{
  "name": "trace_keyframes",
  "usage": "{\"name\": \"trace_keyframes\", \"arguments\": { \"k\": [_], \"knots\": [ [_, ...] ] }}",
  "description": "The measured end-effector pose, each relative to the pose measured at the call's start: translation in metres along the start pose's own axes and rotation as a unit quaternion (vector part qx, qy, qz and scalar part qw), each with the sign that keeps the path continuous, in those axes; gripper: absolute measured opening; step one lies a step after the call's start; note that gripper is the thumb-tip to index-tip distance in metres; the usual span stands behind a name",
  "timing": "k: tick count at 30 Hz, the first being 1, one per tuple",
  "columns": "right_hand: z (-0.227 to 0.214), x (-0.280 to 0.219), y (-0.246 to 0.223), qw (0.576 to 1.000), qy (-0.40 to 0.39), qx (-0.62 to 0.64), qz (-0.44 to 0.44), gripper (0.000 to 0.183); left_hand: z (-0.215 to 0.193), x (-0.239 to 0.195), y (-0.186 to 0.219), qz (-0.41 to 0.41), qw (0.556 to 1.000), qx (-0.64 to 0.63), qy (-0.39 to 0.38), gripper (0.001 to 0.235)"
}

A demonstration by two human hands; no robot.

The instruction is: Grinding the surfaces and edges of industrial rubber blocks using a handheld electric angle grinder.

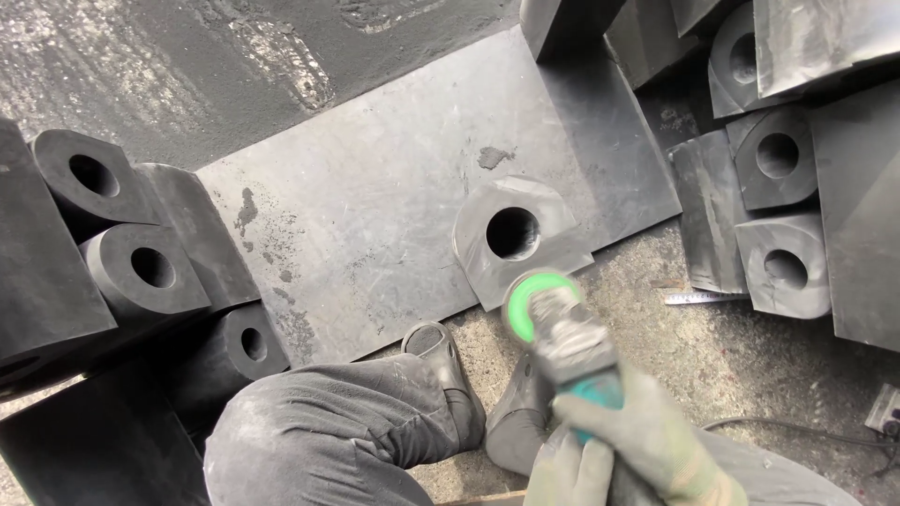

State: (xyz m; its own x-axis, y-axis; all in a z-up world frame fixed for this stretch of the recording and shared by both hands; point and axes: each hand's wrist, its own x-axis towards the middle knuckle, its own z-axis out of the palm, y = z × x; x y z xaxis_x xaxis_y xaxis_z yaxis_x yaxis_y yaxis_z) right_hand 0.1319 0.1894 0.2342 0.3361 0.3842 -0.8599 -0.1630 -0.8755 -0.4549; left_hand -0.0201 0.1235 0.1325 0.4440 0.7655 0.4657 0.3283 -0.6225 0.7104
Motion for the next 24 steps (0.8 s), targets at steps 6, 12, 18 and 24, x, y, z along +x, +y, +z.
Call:
{"name": "trace_keyframes", "arguments": {
  "k": [6,12,18,24],
  "knots": [
    [-0.009,-0.002,-0.001,0.986,0.105,0.119,0.055,0.036,-0.026,0.051,-0.006,0.041,0.979,-0.058,-0.191,0.043],
    [0.008,-0.004,0.004,0.998,0.0,-0.063,0.014,0.049,-0.003,0.011,0.0,-0.07,0.984,-0.113,-0.12,0.028],
    [-0.009,0.01,0.031,0.991,0.077,0.099,0.051,0.052,-0.033,0.058,-0.001,-0.129,0.914,-0.186,-0.337,0.027],
    [0.013,0.012,0.044,0.999,-0.028,-0.031,-0.007,0.058,-0.008,0.023,0.015,-0.1,0.991,0.027,-0.084,0.028]
  ]
}}
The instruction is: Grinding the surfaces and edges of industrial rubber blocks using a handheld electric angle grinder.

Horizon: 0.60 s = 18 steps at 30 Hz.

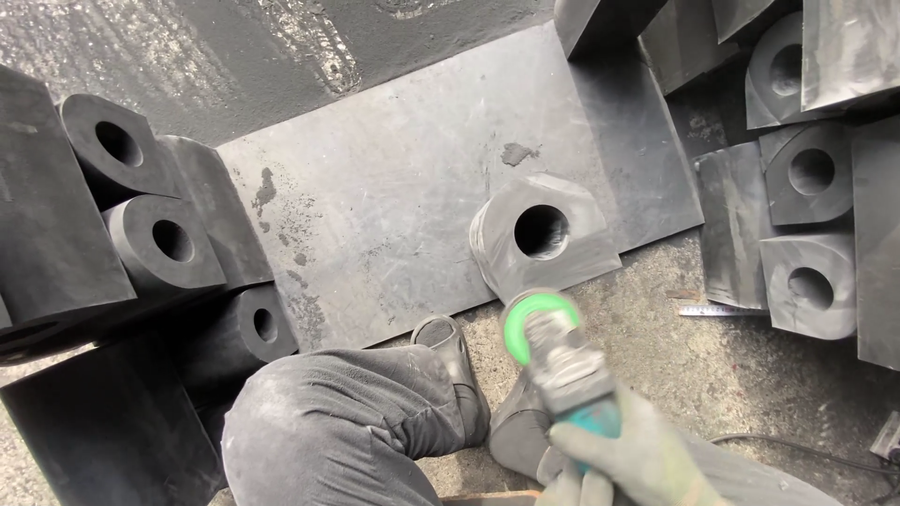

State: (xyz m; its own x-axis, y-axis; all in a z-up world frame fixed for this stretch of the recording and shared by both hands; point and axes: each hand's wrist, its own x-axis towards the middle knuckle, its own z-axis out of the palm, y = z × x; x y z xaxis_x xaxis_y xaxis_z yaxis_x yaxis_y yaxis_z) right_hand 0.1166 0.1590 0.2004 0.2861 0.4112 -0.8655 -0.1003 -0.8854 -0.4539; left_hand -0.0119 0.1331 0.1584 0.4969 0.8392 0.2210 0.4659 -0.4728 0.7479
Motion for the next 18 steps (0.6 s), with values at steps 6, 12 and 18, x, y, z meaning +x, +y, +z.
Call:
{"name": "trace_keyframes", "arguments": {
  "k": [6,12,18],
  "knots": [
    [-0.008,-0.012,-0.03,0.995,0.06,-0.043,0.065,0.061,-0.025,0.012,0.003,-0.007,0.996,-0.076,-0.042,0.036],
    [0.002,-0.011,-0.048,0.996,0.069,-0.03,0.037,0.061,0.008,-0.027,-0.012,0.003,1.0,0.026,-0.008,0.033],
    [0.003,-0.014,-0.066,0.99,0.069,-0.123,0.027,0.062,0.01,-0.036,-0.015,-0.02,0.999,0.018,-0.046,0.032]
  ]
}}
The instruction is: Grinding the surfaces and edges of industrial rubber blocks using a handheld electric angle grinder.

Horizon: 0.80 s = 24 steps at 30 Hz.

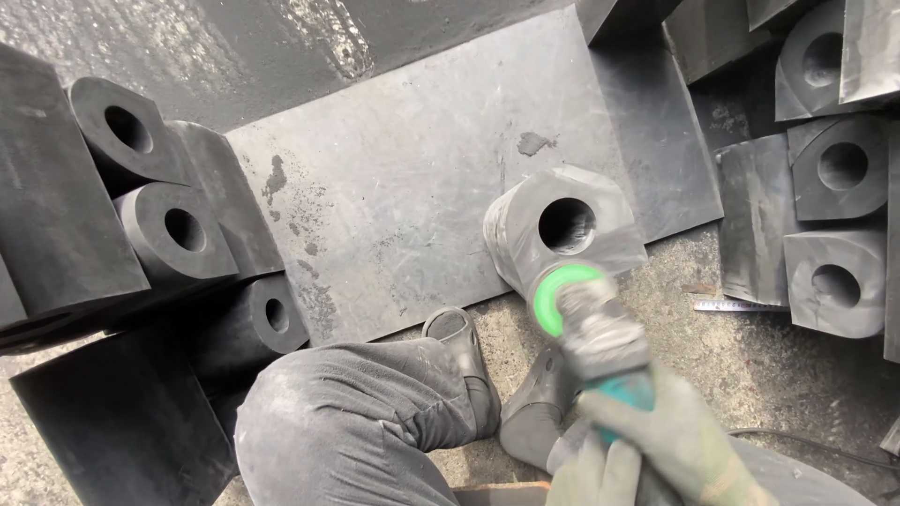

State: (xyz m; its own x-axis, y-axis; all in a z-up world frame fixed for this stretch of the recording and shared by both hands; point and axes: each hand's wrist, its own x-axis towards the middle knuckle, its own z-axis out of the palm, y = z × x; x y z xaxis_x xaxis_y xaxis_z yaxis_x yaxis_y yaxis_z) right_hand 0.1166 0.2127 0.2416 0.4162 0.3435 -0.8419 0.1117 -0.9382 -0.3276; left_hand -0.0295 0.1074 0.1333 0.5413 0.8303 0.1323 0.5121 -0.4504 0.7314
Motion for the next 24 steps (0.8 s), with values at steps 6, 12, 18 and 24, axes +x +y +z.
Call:
{"name": "trace_keyframes", "arguments": {
  "k": [6,12,18,24],
  "knots": [
    [0.003,0.001,-0.005,0.999,0.019,0.046,0.008,0.059,0.001,0.002,-0.004,-0.028,0.999,0.0,-0.02,0.031],
    [0.006,0.02,0.032,0.997,-0.023,0.051,-0.058,0.058,0.001,0.002,-0.007,-0.046,0.998,-0.01,-0.049,0.03],
    [0.006,0.005,-0.01,0.999,-0.023,0.03,-0.006,0.058,0.008,0.003,0.001,-0.052,0.997,0.058,-0.006,0.031],
    [0.008,0.016,0.013,0.997,-0.018,0.076,-0.027,0.058,0.006,0.01,-0.009,-0.029,0.999,0.003,0.046,0.022]
  ]
}}
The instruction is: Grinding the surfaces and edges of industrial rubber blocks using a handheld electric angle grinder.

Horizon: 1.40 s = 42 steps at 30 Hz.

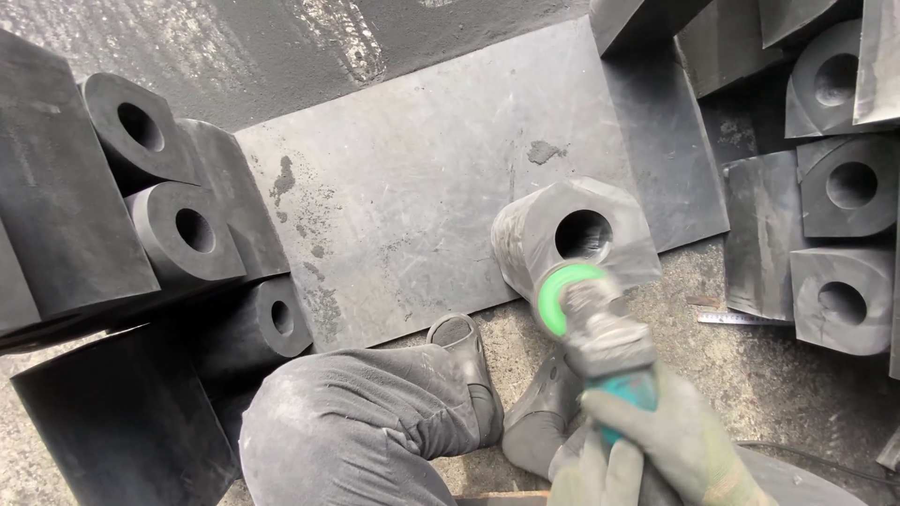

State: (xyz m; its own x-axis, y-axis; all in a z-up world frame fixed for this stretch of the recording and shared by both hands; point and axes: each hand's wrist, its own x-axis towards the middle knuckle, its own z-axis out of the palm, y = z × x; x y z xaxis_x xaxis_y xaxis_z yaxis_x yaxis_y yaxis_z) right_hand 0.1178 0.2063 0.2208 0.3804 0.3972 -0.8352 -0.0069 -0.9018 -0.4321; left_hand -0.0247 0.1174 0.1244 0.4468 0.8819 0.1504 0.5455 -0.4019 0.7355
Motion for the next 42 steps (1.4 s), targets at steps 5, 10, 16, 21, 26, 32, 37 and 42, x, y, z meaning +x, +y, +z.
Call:
{"name": "trace_keyframes", "arguments": {
  "k": [5,10,16,21,26,32,37,42],
  "knots": [
    [0.001,-0.004,-0.016,0.999,0.052,0.01,0.008,0.057,0.005,-0.001,-0.002,0.037,0.998,0.05,0.008,0.028],
    [0.008,-0.005,-0.031,0.999,-0.027,-0.044,0.016,0.06,0.001,0.016,0.004,0.013,1.0,0.009,-0.011,0.031],
    [-0.021,0.014,0.018,0.98,0.013,0.195,0.029,0.049,-0.026,0.06,0.0,0.063,0.996,-0.027,-0.059,0.026],
    [-0.02,0.007,0.006,0.987,0.018,0.154,0.039,0.042,-0.042,0.077,0.032,0.05,0.989,-0.013,-0.142,0.025],
    [-0.022,0.003,-0.002,0.998,-0.032,0.059,-0.002,0.043,-0.025,0.06,0.025,0.076,0.991,-0.047,-0.096,0.03],
    [-0.058,0.005,0.016,0.961,0.111,0.245,0.06,0.045,-0.061,0.128,0.017,0.011,0.919,-0.258,-0.299,0.036],
    [-0.091,0.0,0.033,0.913,0.171,0.369,-0.033,0.048,-0.071,0.209,-0.006,0.025,0.992,-0.112,-0.054,0.05],
    [-0.089,-0.014,0.028,0.928,0.148,0.327,-0.1,0.046,-0.011,0.239,-0.064,-0.263,0.957,-0.116,-0.04,0.09]
  ]
}}
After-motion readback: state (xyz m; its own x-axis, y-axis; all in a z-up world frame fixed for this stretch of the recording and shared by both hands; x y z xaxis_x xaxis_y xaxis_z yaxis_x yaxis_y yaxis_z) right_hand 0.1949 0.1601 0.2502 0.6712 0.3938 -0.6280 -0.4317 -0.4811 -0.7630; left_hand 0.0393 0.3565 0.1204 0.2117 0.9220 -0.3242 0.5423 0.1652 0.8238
